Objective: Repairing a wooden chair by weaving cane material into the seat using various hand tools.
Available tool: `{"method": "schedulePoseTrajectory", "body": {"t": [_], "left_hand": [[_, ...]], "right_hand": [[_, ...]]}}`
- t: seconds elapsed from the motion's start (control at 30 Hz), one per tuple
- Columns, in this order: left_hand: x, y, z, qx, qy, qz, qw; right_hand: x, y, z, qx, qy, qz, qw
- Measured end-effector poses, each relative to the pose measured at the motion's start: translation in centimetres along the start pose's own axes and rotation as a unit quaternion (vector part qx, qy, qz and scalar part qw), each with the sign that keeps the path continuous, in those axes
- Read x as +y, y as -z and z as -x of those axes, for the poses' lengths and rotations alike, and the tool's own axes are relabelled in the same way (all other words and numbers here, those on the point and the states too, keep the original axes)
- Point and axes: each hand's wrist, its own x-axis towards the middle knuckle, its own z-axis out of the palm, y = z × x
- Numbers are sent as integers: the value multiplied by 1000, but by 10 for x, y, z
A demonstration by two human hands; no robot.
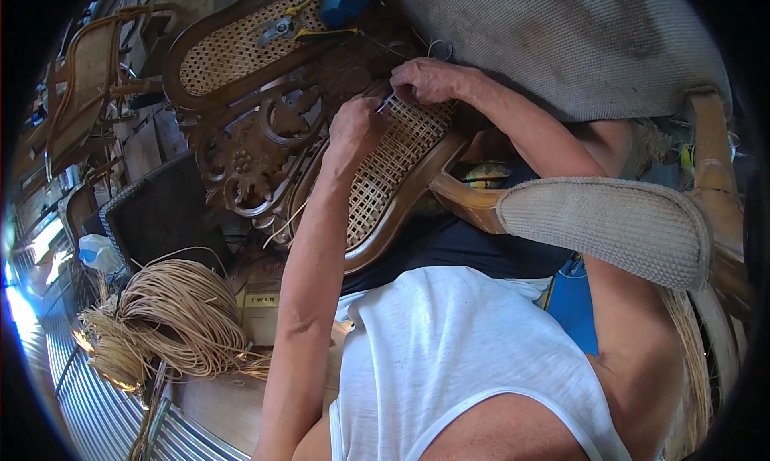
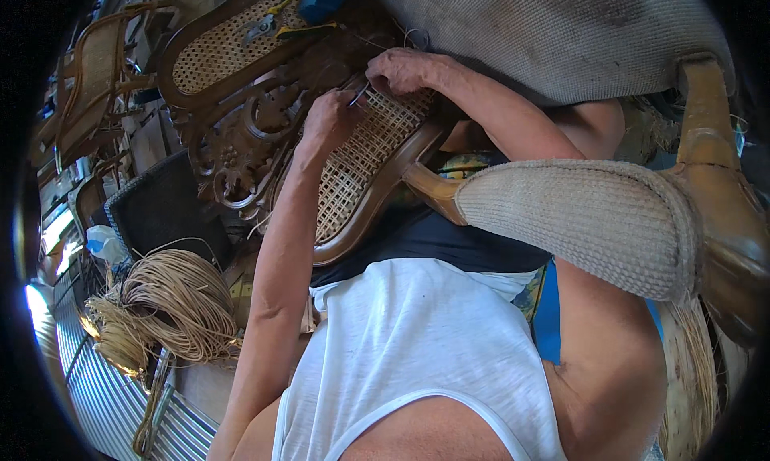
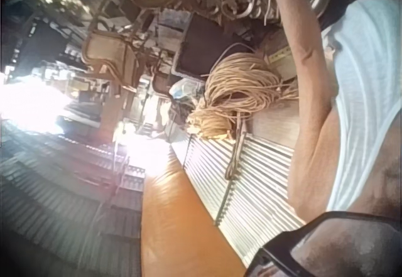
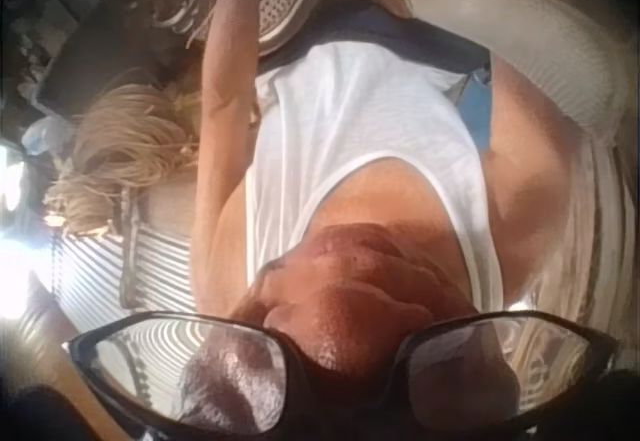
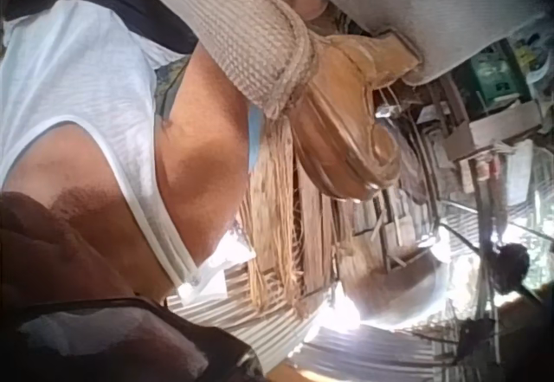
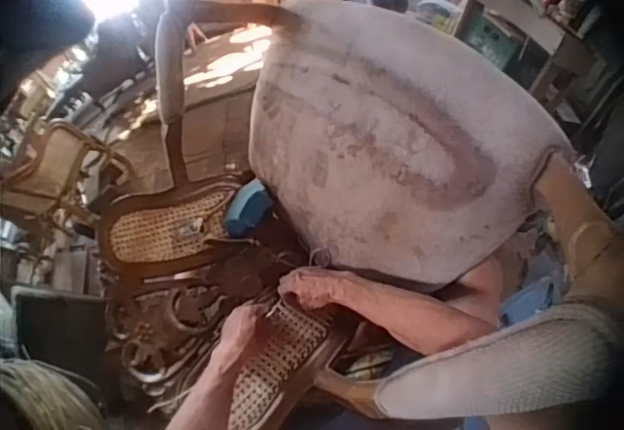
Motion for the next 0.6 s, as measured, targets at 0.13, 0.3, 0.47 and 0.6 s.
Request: {"method": "schedulePoseTrajectory", "body": {"t": [0.13,0.3,0.47,0.6], "left_hand": [[12,20,-3,-64,89,207,972],[21,28,-20,64,182,777,600],[50,3,-60,13,145,858,492],[-13,-9,-65,-111,111,921,357]], "right_hand": [[4,-8,17,138,-35,-68,987],[-37,5,26,166,-37,-250,953],[-51,0,11,281,1,-504,817],[-68,-11,-24,353,15,-523,776]]}}
